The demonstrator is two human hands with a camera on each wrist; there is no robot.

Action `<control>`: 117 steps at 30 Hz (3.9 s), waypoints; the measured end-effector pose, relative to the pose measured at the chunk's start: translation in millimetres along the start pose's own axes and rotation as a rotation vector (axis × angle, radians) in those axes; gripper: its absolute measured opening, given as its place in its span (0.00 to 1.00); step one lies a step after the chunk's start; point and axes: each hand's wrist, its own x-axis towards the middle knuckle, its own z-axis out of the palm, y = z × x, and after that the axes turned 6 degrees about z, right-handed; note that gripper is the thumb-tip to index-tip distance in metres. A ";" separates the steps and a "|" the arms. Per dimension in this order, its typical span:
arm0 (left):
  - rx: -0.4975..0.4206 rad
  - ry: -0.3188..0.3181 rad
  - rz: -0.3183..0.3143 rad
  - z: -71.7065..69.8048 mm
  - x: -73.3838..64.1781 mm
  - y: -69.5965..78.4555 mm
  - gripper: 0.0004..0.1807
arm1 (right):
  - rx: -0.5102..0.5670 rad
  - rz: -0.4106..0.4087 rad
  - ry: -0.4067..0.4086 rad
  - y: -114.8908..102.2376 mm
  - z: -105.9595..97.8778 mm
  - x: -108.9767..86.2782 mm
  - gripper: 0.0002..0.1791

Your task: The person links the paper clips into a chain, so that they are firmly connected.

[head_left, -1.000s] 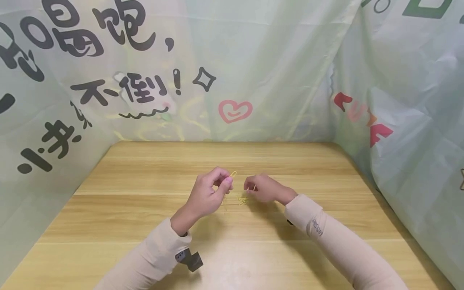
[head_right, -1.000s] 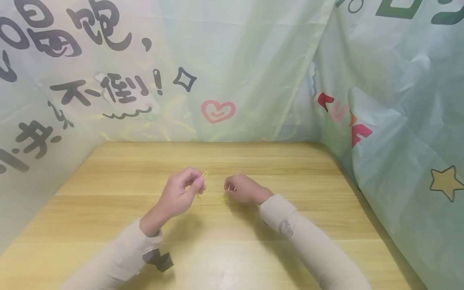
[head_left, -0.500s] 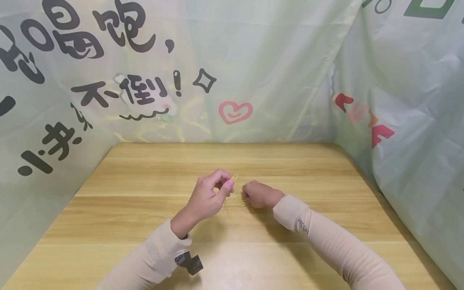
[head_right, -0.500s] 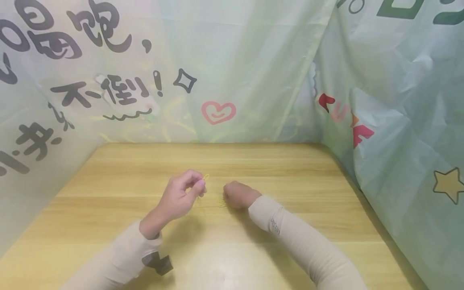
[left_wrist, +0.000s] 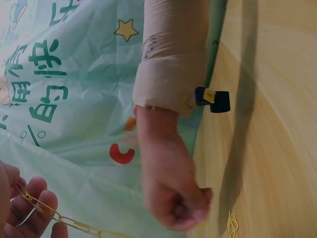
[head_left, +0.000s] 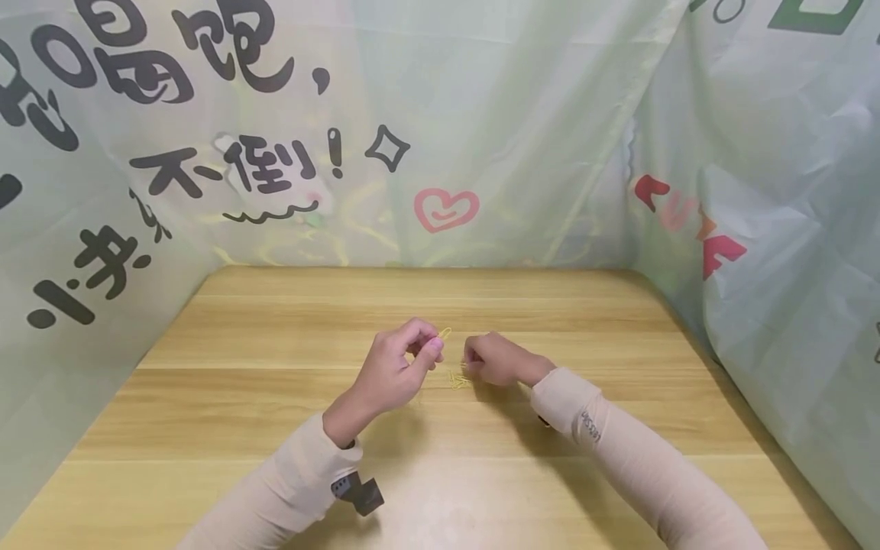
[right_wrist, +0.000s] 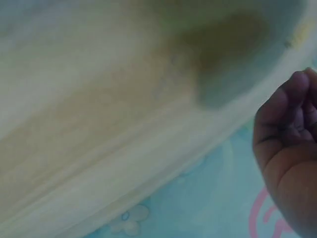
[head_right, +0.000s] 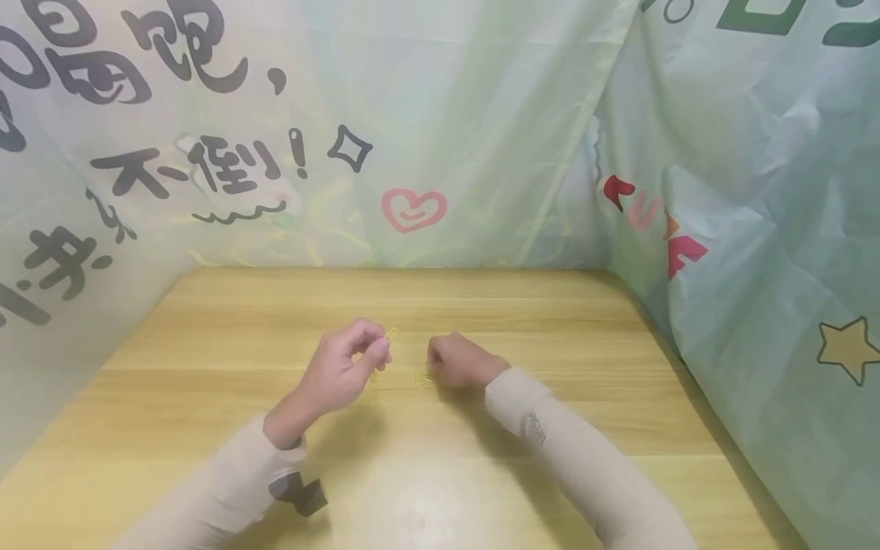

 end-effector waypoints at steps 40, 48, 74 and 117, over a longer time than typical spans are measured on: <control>0.006 0.011 0.022 -1.3 0.0 -1.9 0.04 | 0.672 -0.171 0.260 -62.8 -64.7 -50.3 0.04; 0.000 0.003 0.029 -1.2 1.4 -1.1 0.04 | 0.668 -0.149 0.331 -62.3 -64.2 -48.2 0.03; 0.106 0.013 0.178 2.9 8.8 -3.1 0.03 | 0.828 -0.004 0.380 -83.3 -61.7 -51.2 0.03; 0.267 0.075 0.233 3.9 6.1 -4.0 0.03 | 0.778 -0.084 0.196 -86.6 -61.5 -57.8 0.12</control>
